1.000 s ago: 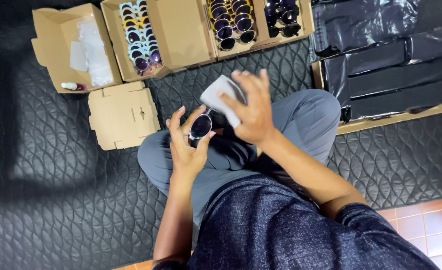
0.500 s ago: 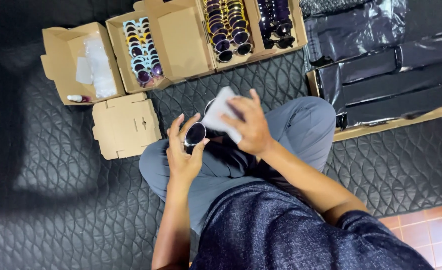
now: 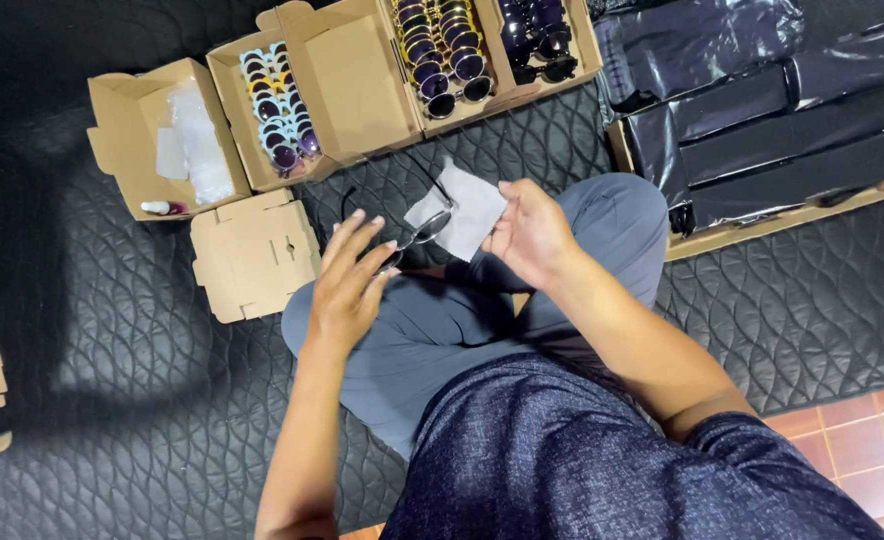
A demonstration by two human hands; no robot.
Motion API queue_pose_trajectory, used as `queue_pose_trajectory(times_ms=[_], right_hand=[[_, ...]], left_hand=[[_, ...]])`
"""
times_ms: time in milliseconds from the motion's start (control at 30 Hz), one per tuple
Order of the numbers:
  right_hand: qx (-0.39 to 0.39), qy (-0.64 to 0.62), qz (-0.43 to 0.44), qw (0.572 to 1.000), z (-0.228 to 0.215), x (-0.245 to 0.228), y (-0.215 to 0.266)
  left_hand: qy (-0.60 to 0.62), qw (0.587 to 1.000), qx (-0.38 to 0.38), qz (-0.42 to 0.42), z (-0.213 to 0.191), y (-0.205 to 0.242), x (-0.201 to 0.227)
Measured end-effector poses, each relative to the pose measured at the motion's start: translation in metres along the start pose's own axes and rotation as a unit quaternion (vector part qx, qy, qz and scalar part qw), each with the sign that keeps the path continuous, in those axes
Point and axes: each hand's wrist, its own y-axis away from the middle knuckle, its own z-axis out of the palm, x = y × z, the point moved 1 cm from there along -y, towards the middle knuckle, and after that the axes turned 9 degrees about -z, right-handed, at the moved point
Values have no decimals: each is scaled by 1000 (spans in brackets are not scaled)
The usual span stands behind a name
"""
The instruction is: The person sits on a mat and wipes a pair of sunglasses with a white cloth, cleaning both lenses and frames. After cleaning, the person places the sunglasses into a small plastic bag and wraps them in bubble wrap.
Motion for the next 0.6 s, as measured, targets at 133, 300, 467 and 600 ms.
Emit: queue_pose_trajectory(times_ms=[133,300,467,600], right_hand=[[26,16,-19,999,14,-4,11],[20,153,-91,984,13,0,17],[35,187,-101,977,-7,26,9],[68,137,-113,982,22,22,27]], left_hand=[[-1,1000,-7,15,-7,0,-2],[2,999,-18,35,-12,-2,-1],[-10,999,-20,43,-15,-1,-2],[-13,997,81,-9,-2,17,-19]])
